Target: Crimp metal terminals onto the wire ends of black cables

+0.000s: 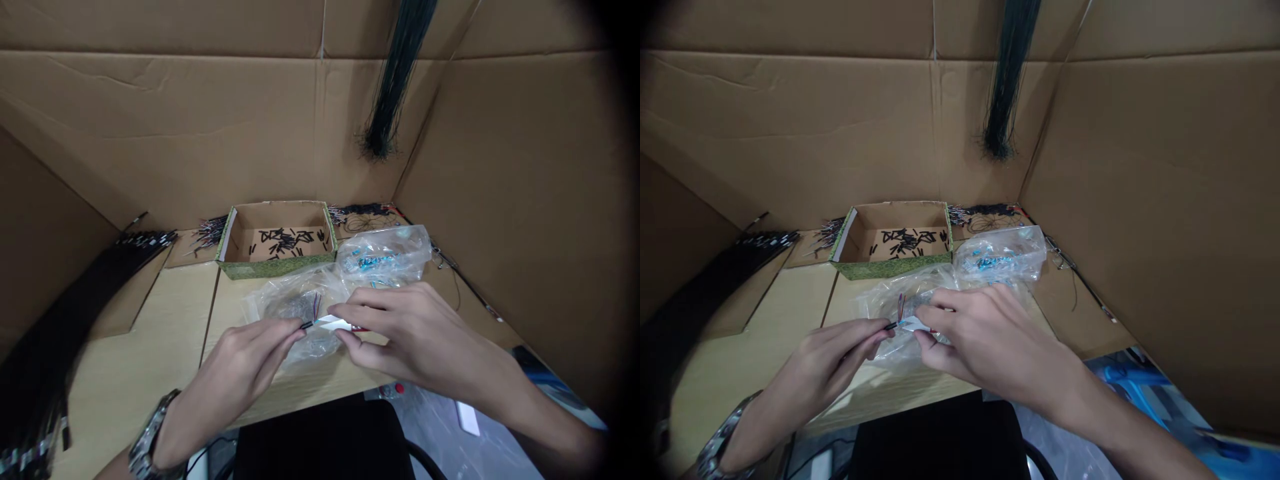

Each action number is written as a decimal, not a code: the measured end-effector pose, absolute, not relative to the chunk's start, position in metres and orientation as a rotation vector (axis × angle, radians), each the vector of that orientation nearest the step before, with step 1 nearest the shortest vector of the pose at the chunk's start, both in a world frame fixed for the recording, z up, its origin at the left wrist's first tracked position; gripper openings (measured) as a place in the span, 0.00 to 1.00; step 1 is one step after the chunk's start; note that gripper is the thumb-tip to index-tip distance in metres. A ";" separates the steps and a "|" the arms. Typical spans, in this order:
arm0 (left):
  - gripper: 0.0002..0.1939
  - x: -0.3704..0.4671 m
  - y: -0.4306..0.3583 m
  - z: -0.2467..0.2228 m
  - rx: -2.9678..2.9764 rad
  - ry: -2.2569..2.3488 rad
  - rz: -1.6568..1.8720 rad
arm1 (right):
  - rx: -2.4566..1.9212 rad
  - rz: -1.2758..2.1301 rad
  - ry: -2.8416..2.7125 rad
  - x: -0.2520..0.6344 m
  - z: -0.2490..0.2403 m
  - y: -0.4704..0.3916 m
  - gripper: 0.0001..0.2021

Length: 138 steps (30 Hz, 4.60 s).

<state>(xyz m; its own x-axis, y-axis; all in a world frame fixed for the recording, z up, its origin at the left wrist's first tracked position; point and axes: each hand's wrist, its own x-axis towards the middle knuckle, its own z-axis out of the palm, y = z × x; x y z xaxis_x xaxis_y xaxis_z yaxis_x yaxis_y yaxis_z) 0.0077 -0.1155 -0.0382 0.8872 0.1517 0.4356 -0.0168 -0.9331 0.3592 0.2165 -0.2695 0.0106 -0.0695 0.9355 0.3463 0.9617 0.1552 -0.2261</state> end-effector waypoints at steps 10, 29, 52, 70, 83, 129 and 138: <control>0.10 0.010 -0.115 -0.039 2.680 0.113 0.621 | -1.716 0.012 -2.044 0.220 0.011 -0.264 0.10; 0.07 0.014 -0.114 -0.034 2.604 0.172 0.510 | -1.729 -0.080 -2.181 0.225 0.008 -0.257 0.07; 0.07 0.021 -0.104 -0.039 2.572 0.225 0.479 | -1.510 0.319 -1.851 0.249 -0.022 -0.234 0.08; 0.09 0.016 -0.102 -0.037 2.609 0.010 0.537 | -1.272 1.060 -1.636 0.239 -0.026 -0.215 0.11; 0.10 0.013 -0.091 -0.048 2.790 -0.213 0.898 | -0.818 1.619 -0.659 0.197 -0.084 -0.210 0.15; 0.07 0.007 -0.113 -0.048 2.600 0.018 0.918 | -0.799 1.265 -0.498 0.158 -0.076 -0.218 0.25; 0.15 0.013 -0.114 -0.057 2.354 0.223 0.570 | -0.897 0.912 -0.583 0.142 -0.095 -0.211 0.24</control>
